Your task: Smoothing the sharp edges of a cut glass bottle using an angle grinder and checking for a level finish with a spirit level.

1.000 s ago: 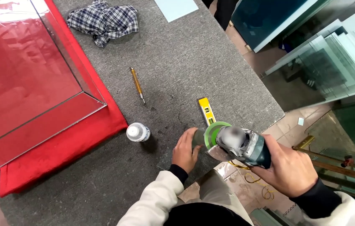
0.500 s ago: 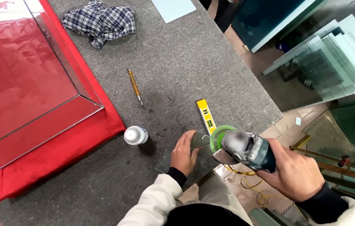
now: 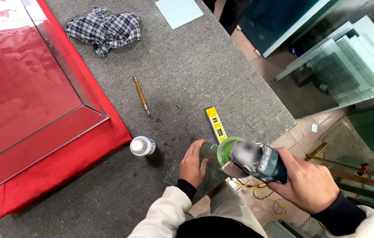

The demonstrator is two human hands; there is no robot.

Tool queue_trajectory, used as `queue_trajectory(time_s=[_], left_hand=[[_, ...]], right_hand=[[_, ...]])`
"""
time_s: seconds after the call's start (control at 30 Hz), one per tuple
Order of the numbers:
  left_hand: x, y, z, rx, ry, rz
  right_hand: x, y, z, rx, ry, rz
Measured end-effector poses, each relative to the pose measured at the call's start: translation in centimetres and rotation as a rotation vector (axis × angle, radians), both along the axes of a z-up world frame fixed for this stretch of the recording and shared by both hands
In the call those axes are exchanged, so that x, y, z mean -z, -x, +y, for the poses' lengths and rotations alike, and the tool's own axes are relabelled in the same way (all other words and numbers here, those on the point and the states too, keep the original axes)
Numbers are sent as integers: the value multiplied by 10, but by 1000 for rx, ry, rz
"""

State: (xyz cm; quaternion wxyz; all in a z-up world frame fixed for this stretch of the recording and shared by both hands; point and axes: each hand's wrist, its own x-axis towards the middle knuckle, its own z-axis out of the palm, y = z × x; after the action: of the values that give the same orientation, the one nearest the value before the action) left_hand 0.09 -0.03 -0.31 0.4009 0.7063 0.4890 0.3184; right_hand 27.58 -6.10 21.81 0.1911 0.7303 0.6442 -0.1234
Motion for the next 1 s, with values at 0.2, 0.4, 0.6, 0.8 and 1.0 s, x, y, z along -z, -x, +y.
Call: queue_trajectory(time_s=[0.2, 0.4, 0.6, 0.8, 1.0], left_hand=[[-6, 2, 0, 9, 2, -21], [3, 2, 1, 11, 25, -8], [12, 5, 12, 37, 37, -116], [-83, -6, 7, -108, 208, -385], [-178, -5, -5, 2, 312, -555]], right_hand=[[13, 13, 9, -66, -83, 41], [3, -4, -7, -71, -30, 9], [-8, -41, -42, 352, -93, 63], [-9, -60, -67, 908, -368, 397], [-4, -52, -81, 1377, -601, 930]])
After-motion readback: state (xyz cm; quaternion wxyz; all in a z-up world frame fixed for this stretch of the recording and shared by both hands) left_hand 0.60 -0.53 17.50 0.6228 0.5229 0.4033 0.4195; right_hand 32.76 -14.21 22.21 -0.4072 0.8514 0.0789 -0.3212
